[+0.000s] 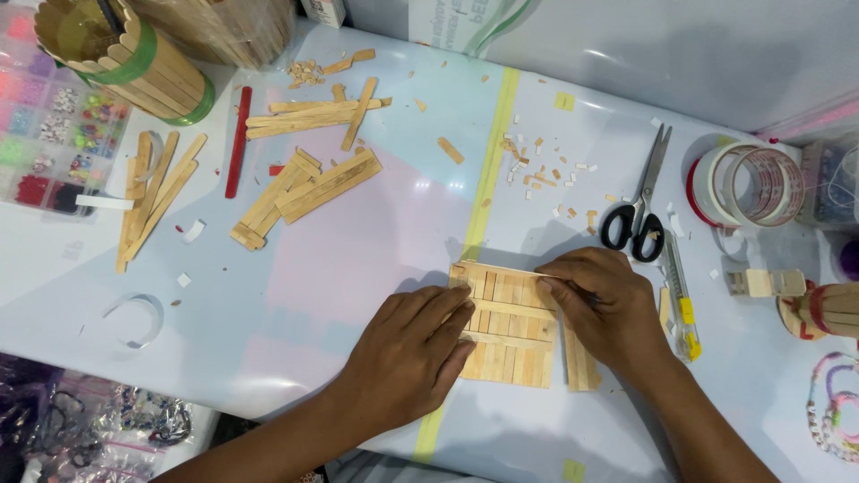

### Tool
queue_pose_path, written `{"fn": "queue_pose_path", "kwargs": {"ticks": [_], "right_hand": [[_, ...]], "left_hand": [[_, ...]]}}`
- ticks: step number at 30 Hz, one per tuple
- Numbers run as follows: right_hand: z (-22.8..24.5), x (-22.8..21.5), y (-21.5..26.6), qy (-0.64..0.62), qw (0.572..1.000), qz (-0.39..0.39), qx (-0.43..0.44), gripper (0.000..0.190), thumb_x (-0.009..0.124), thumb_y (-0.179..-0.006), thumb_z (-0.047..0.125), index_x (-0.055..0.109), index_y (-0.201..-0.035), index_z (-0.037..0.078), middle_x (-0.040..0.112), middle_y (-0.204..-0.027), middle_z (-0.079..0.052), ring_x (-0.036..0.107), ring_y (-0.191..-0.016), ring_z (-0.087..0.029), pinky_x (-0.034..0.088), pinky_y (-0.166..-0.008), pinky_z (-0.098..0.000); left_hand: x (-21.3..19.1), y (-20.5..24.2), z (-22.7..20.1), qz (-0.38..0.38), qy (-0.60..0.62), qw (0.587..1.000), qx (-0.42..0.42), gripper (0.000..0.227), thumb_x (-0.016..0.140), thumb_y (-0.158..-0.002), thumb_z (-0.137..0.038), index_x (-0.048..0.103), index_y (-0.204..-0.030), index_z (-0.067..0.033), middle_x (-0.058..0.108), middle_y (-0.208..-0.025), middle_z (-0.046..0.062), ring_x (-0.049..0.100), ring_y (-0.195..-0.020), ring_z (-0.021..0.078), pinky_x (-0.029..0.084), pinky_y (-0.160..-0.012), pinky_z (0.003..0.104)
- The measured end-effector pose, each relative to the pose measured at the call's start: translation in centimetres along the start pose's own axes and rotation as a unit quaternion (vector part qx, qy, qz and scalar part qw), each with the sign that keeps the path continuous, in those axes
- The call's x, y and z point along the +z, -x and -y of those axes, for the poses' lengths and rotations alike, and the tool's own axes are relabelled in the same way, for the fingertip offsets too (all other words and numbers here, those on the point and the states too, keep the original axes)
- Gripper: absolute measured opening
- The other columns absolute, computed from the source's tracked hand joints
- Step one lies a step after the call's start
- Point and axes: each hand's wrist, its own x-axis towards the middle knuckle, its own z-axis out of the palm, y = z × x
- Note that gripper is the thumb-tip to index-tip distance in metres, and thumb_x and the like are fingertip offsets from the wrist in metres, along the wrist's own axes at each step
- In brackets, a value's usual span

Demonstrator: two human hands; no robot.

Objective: Assembling a miniature roof structure by gluing popsicle sticks together on a flat surface.

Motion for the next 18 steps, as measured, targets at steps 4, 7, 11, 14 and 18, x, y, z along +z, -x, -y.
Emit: {"fn": "queue_pose_path", "kwargs": {"ticks": [4, 7, 11, 14, 18], "right_hand": [[-0.07, -0.02, 0.08, 0.007, 1.0, 0.009, 0.013, 0.014, 0.073, -0.092, 0.012, 0.078, -0.105, 0.01, 0.076, -0.097, -0.005, 0.07, -0.094, -0.02, 0.053, -0.088, -0.0331], [-0.44, 0.11, 0.29, 0.019, 1.0, 0.006, 0.008, 0.014, 0.073, -0.093, 0.012, 0.078, -0.106, 0.012, 0.076, -0.098, -0.003, 0.07, -0.095, -0.02, 0.053, -0.09, -0.0335], [-0.51, 0.1, 0.24, 0.045, 0.999, 0.002, -0.006, 0.011, 0.073, -0.093, 0.015, 0.078, -0.103, 0.014, 0.075, -0.096, 0.0, 0.068, -0.093, -0.018, 0.049, -0.091, -0.035], [-0.71, 0.11, 0.23, 0.055, 0.998, 0.002, -0.026, 0.011, 0.073, -0.094, 0.016, 0.078, -0.104, 0.014, 0.074, -0.094, 0.0, 0.068, -0.092, -0.018, 0.048, -0.092, -0.0366], [-0.76, 0.14, 0.14, 0.052, 0.999, 0.007, -0.015, 0.011, 0.073, -0.093, 0.016, 0.079, -0.102, 0.013, 0.075, -0.094, 0.0, 0.068, -0.091, -0.017, 0.047, -0.094, -0.0367]], "left_hand": [[0.18, 0.1, 0.03, 0.0, 0.0, 1.0, -0.002, 0.029, 0.069, -0.097, -0.017, 0.066, -0.118, 0.0038, 0.064, -0.13, 0.018, 0.063, -0.109, 0.0323, 0.05, -0.085, 0.041], [0.3, 0.15, 0.04, -0.002, 0.003, 1.0, -0.001, 0.03, 0.068, -0.097, -0.017, 0.067, -0.117, 0.0042, 0.065, -0.129, 0.019, 0.064, -0.112, 0.0333, 0.051, -0.086, 0.042], [0.39, 0.17, 0.04, -0.005, 0.002, 1.0, -0.002, 0.03, 0.069, -0.097, -0.017, 0.067, -0.117, 0.0043, 0.065, -0.129, 0.019, 0.064, -0.111, 0.0337, 0.051, -0.086, 0.043], [0.29, 0.07, 0.01, -0.006, 0.004, 1.0, -0.002, 0.029, 0.069, -0.097, -0.017, 0.067, -0.117, 0.0042, 0.065, -0.129, 0.019, 0.064, -0.11, 0.0336, 0.051, -0.085, 0.043], [0.49, 0.17, 0.11, -0.005, 0.002, 1.0, -0.001, 0.03, 0.067, -0.097, -0.018, 0.067, -0.117, 0.004, 0.065, -0.129, 0.018, 0.063, -0.111, 0.034, 0.051, -0.085, 0.044]]}}
